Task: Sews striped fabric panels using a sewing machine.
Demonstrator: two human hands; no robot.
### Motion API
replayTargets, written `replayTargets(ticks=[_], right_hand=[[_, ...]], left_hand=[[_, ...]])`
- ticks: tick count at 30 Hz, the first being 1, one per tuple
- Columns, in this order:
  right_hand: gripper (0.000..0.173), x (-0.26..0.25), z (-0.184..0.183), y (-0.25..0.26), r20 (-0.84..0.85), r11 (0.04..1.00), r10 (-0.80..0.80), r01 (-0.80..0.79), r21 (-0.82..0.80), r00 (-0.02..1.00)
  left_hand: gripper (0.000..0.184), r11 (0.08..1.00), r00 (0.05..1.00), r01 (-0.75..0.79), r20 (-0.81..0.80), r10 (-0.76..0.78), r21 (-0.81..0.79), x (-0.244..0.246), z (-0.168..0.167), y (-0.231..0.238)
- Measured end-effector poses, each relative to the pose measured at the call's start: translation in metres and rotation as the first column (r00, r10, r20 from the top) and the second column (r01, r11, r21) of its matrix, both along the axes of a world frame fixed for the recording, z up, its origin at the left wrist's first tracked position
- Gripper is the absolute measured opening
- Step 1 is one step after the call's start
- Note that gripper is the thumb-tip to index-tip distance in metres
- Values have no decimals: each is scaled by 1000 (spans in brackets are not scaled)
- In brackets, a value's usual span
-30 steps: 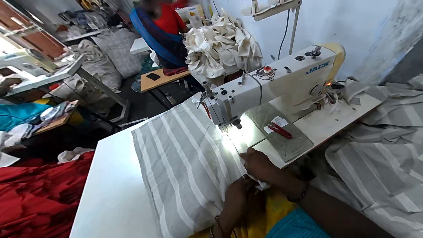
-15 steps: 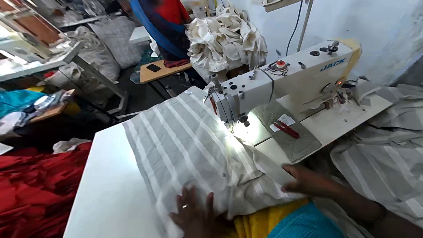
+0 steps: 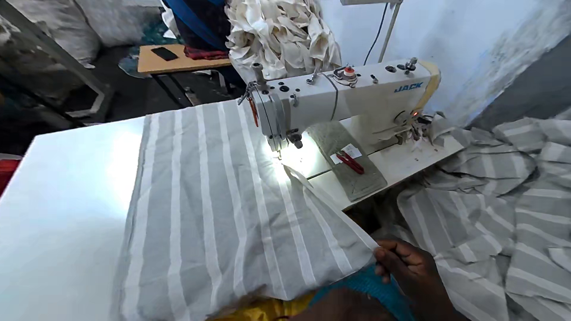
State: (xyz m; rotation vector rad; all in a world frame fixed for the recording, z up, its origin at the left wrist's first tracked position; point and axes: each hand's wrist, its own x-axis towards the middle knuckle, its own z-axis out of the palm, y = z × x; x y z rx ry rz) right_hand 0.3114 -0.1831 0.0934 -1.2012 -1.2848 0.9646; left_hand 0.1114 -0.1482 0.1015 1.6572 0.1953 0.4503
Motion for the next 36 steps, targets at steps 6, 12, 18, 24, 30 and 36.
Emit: replayTargets(ticks=[6,12,18,24,30,36], right_hand=[[6,-3,5,-1,95,975,-167,150,166,981],[8,2,-29,-11,545,781,-458,26,623,702],[18,-1,-30,-11,403,918,-208,36,394,891],[15,9,-25,-13,474,979,-103,6,203,875],[12,-30,-25,-18,714,754,-189,-367,545,674],[12,-47,-34,-19,619,768,-85,-344,540,781]], left_hand=[[28,436,681,-386,68,729,-813,31,-56,-27],[12,524,798,-285,104,593,-803,8,-50,-41],[9,516,835,-209,123,537,-831,2,-51,-38],[7,451,695,-631,-201,690,-630,-27,-50,-43],[11,475,509,-851,-132,850,-224,-34,-44,-68],[15,521,540,-800,22,841,-297,-42,-45,-70]])
